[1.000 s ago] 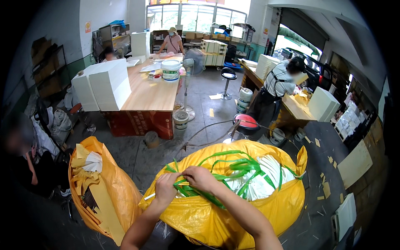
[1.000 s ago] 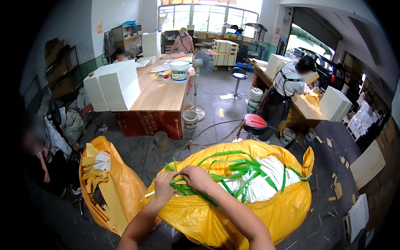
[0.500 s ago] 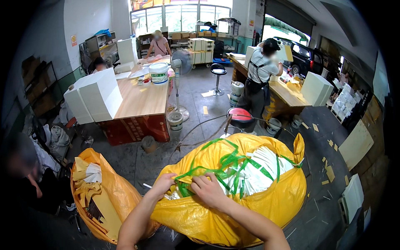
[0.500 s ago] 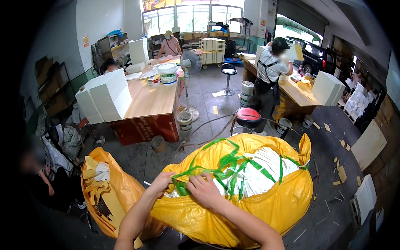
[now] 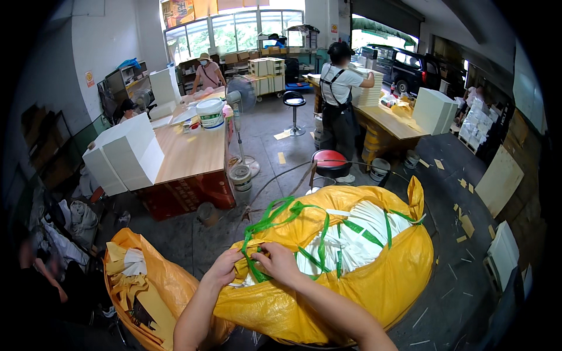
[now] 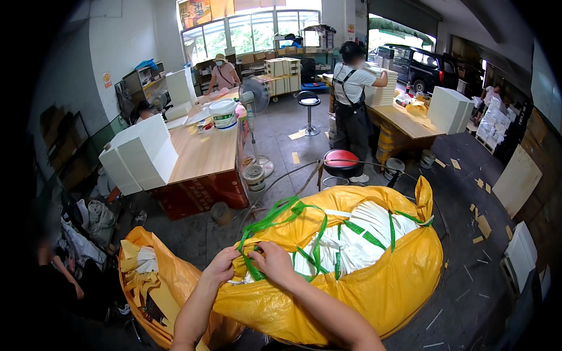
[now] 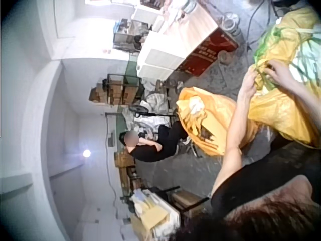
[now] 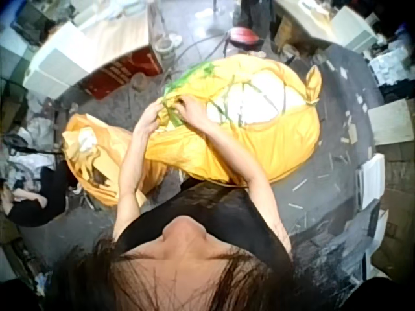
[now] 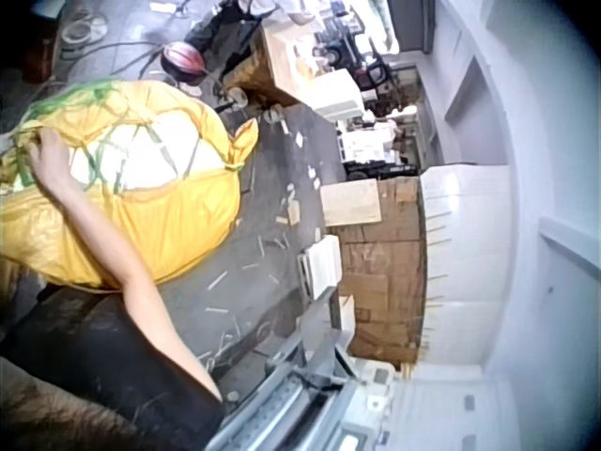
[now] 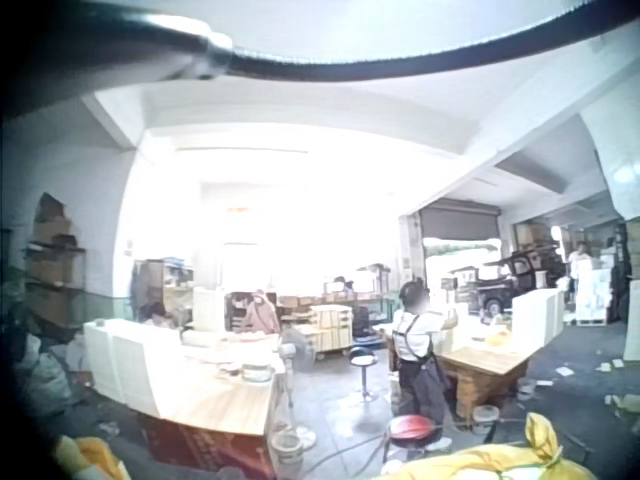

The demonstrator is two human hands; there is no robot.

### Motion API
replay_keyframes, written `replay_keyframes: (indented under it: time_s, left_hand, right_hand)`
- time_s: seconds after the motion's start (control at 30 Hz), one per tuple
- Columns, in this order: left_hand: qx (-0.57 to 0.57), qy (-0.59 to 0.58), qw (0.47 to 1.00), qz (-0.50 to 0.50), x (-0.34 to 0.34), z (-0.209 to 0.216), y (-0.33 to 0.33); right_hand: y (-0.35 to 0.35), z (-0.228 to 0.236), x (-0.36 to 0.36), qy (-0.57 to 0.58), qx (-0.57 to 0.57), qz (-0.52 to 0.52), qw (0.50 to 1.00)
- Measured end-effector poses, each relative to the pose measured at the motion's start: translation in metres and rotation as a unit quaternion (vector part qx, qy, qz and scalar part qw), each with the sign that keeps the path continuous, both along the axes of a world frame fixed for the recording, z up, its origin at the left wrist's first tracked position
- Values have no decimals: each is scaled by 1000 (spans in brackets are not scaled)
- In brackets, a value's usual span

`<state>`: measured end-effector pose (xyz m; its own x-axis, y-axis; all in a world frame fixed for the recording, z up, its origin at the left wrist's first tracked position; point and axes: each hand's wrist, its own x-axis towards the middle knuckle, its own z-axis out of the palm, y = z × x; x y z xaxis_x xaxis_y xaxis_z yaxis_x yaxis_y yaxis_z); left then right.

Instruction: The person secures a large yellow sack filled with white material by wrapping and tying green plastic straps around it. They pull the straps tight, cross them over the top of the sack, and tie a knot to fasten the contents.

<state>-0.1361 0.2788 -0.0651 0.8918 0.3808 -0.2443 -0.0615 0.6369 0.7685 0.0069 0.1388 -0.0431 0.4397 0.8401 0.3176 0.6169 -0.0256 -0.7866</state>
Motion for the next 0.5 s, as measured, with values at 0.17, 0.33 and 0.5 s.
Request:
replay_keyframes:
  time_s: [0.17,0.33,0.5]
  left_hand:
    - [314,94,944,36,-1,8,6]
    - [678,200,702,87,-5,73,-3]
    - [832,168,511,136,-3,65,-10]
  right_hand:
    - [4,3,0,-46,-39,15,998]
    - [-87,60,-3,-145,-55,27,988]
    - [-396,128,22,210,-124,109,964]
